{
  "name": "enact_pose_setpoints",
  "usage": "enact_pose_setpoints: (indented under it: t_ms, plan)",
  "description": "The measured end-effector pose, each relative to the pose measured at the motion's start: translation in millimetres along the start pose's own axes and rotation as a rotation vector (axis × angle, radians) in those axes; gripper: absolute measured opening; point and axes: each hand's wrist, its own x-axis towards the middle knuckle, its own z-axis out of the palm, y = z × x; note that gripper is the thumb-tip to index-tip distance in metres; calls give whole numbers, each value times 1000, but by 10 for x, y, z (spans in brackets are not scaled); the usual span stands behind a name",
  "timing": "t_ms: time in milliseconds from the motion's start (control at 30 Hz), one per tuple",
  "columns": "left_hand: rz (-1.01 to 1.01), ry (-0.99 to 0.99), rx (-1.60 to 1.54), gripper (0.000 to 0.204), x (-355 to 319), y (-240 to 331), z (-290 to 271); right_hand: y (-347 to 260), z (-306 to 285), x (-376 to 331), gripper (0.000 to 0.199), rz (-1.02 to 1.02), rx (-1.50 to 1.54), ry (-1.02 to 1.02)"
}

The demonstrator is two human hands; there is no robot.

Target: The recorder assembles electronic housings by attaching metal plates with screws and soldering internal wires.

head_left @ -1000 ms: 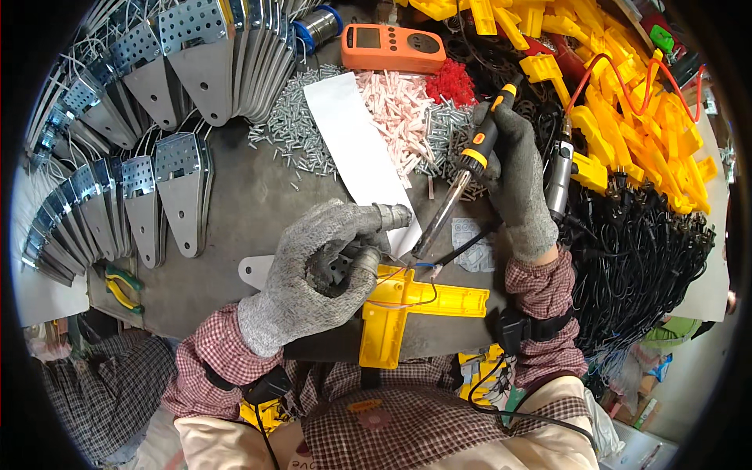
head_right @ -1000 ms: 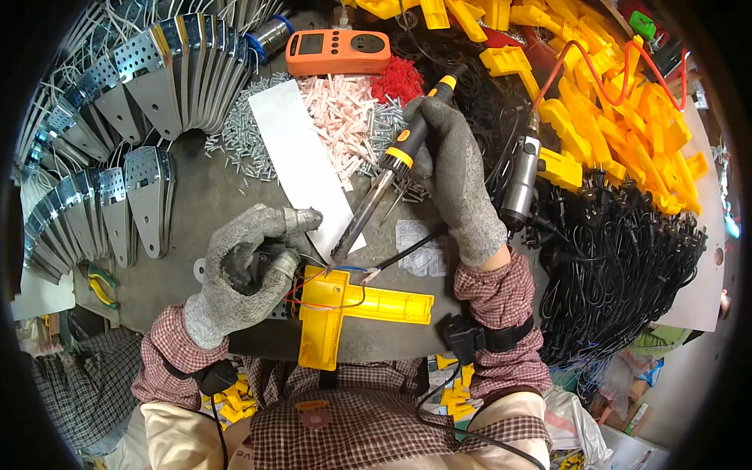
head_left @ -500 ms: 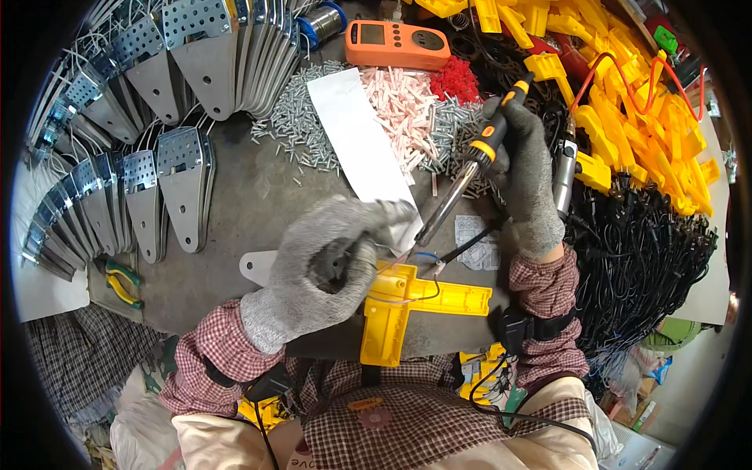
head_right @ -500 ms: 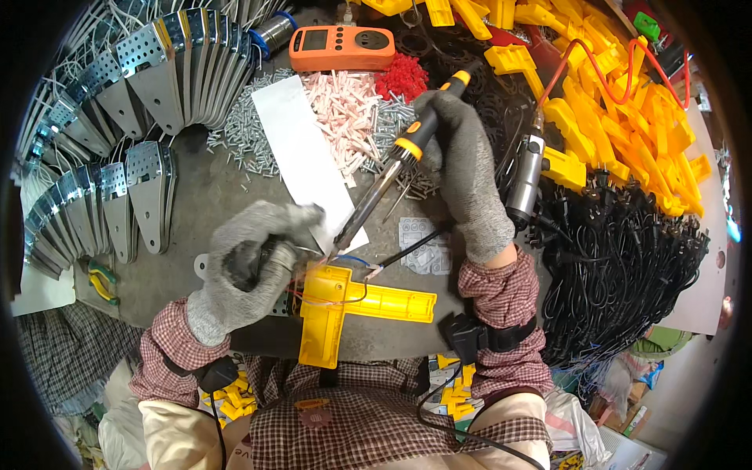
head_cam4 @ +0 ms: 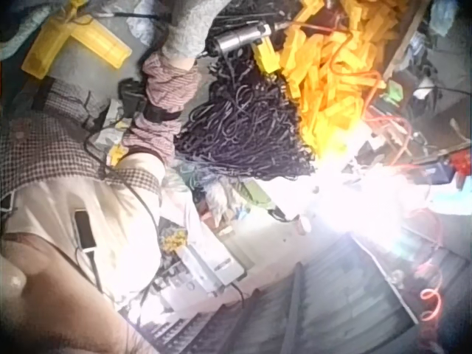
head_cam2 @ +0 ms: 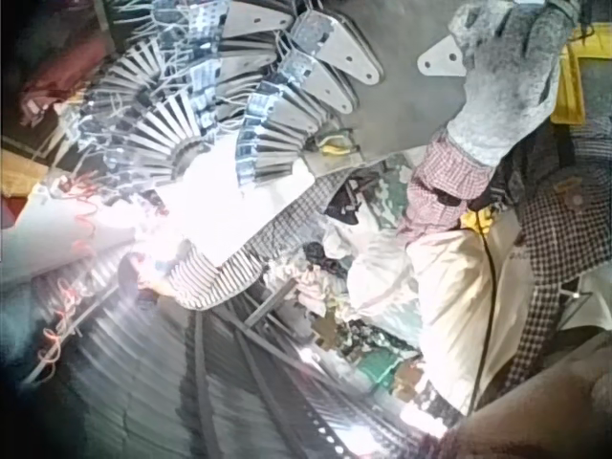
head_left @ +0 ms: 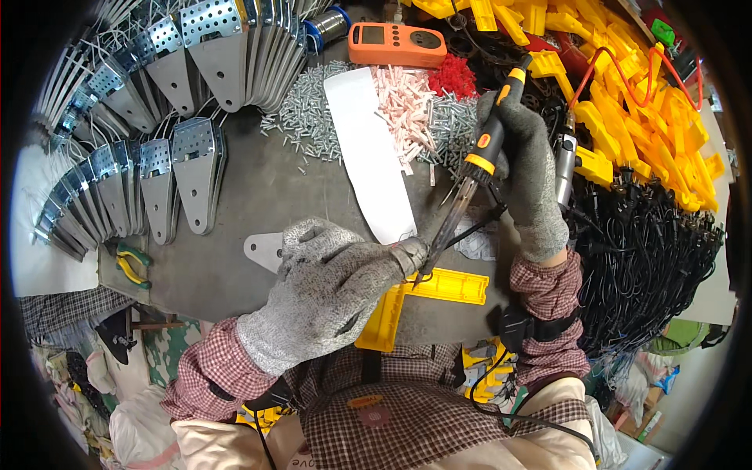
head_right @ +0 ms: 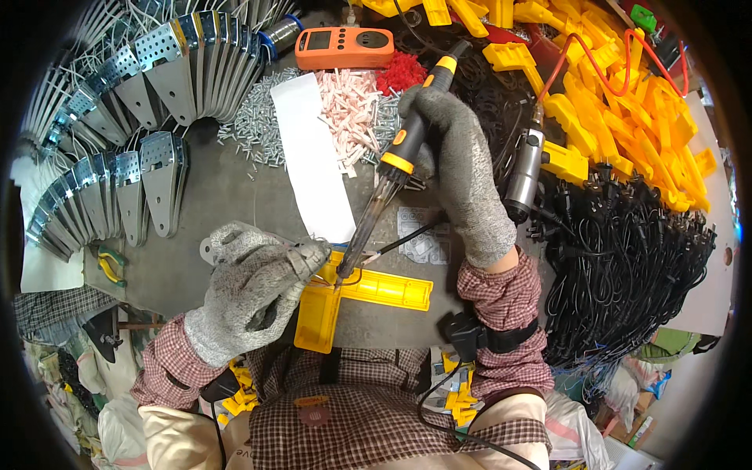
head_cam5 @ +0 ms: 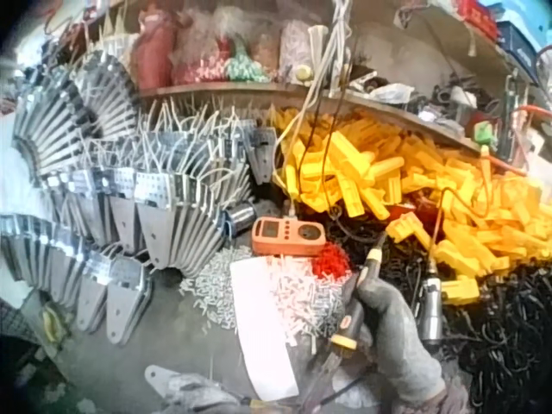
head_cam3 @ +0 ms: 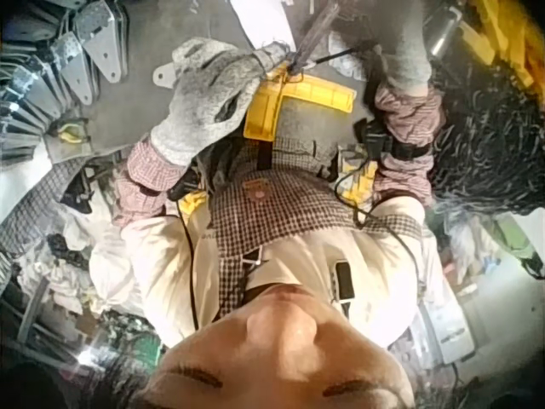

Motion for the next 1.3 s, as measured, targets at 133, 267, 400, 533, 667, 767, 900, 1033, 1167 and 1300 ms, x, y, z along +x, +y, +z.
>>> enact_pose_setpoints:
  t_ms: [133,267,400,533,667,767,900,1033,1167,1300]
  plan:
    - [-12,-32,87,49,19,44,-23,33,-18,-9,30,-16,-68,-36]
    - [-14,-51,59,50,23,33,2,15,33,-57,31,1,-124,27]
    - [-13,-82,86,52,46,60,-23,26,-13,-40,31,-4,-137,-5]
    - [-15,-88,75,53,44,60,-29,32,43,-18,29,-13,-115,3]
    - [15,-43,125,58,6,44,-59,29,80,-19,29,-9,-95,25]
    - [-17,38,237,51,-47,23,-320,-64,-109,2,29,-23,-25,56]
    - [-338,50,838,44,-416,-397,-1091,-441,-627,-68,23,-436,47,357]
    - [-84,-35,181,28,256,-165,-630,-382,-466,147,18,-702,-597,538]
    - [70,-428,-35,35,911,-470,91,-149,-86,546,21,-729,-825,340]
    - [35,-736,185,38,1154,-678,-22,-1,-244,1090,22,-830,-1034,314]
